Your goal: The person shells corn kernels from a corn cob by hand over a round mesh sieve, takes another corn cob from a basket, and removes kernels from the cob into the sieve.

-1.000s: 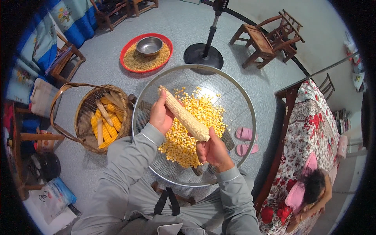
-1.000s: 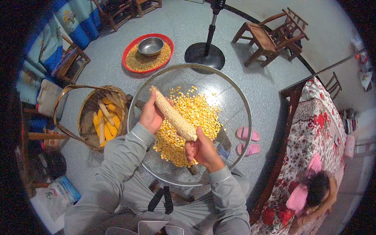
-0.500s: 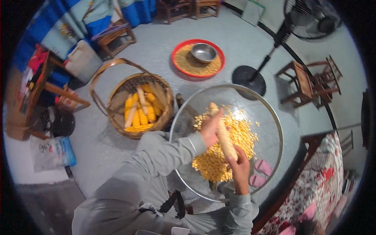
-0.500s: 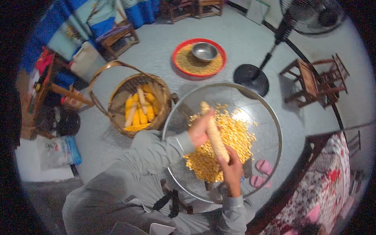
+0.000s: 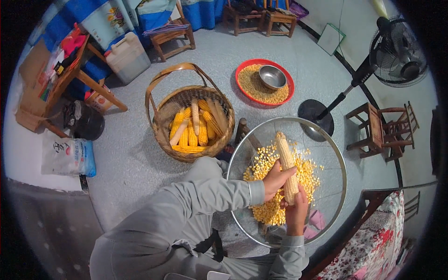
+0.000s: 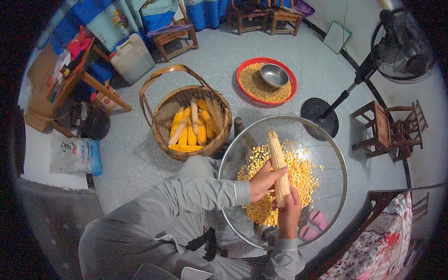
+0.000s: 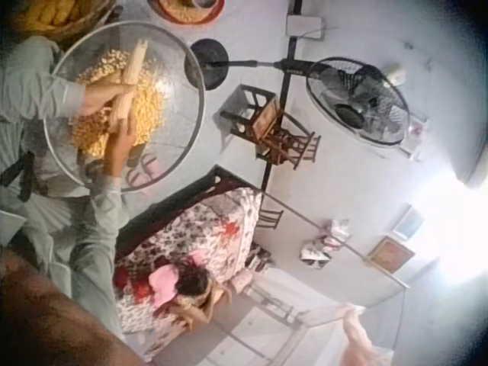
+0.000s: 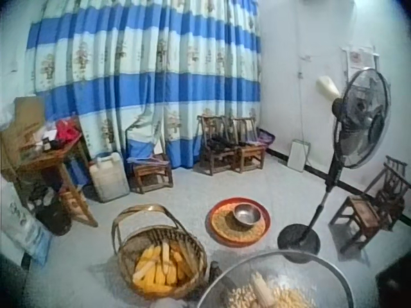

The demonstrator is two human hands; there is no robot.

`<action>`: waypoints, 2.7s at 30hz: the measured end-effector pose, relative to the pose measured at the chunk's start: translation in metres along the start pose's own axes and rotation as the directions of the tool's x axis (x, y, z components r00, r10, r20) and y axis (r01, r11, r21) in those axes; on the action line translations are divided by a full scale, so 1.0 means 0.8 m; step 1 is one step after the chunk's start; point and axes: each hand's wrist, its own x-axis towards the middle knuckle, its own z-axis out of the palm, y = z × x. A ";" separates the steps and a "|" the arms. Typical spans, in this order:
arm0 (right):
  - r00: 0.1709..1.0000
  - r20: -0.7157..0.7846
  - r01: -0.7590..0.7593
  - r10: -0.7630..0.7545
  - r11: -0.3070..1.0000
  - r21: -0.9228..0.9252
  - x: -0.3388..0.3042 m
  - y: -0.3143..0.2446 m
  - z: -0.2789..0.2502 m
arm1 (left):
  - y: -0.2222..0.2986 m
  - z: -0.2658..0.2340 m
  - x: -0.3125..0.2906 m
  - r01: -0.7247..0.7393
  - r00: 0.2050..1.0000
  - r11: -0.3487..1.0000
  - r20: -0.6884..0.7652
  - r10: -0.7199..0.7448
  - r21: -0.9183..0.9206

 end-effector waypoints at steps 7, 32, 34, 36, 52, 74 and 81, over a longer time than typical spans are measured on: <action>1.000 0.023 0.010 -0.004 0.955 -0.296 -0.012 -0.010 -0.001 | 0.082 -0.057 -0.016 -0.096 0.993 0.986 -0.083 0.086 -0.134; 0.989 -0.150 -0.056 -0.005 0.915 -0.400 -0.006 0.003 -0.023 | 0.123 -0.416 0.048 0.627 0.728 -0.503 -0.678 0.106 0.595; 0.992 -0.125 -0.034 -0.019 0.911 -0.411 -0.003 0.002 -0.016 | 0.148 -0.440 0.042 0.551 0.760 -0.582 -0.648 0.053 0.598; 0.991 -0.134 -0.035 -0.024 0.906 -0.421 -0.006 -0.008 -0.008 | 0.169 -0.424 0.048 0.486 0.807 -0.650 -0.586 0.077 0.584; 0.989 -0.098 0.105 -0.114 0.990 -0.091 -0.013 -0.030 -0.019 | 0.243 -0.134 -0.045 0.005 0.969 0.704 0.171 -0.179 0.710; 0.886 -0.348 0.341 -0.306 0.939 0.041 -0.004 0.011 -0.007 | -0.007 0.025 0.027 0.152 0.911 0.960 0.344 -0.229 0.236; 0.972 -0.220 0.142 -0.085 0.956 0.257 0.005 -0.020 0.002 | 0.022 0.009 0.034 0.129 0.948 0.990 0.286 -0.142 0.066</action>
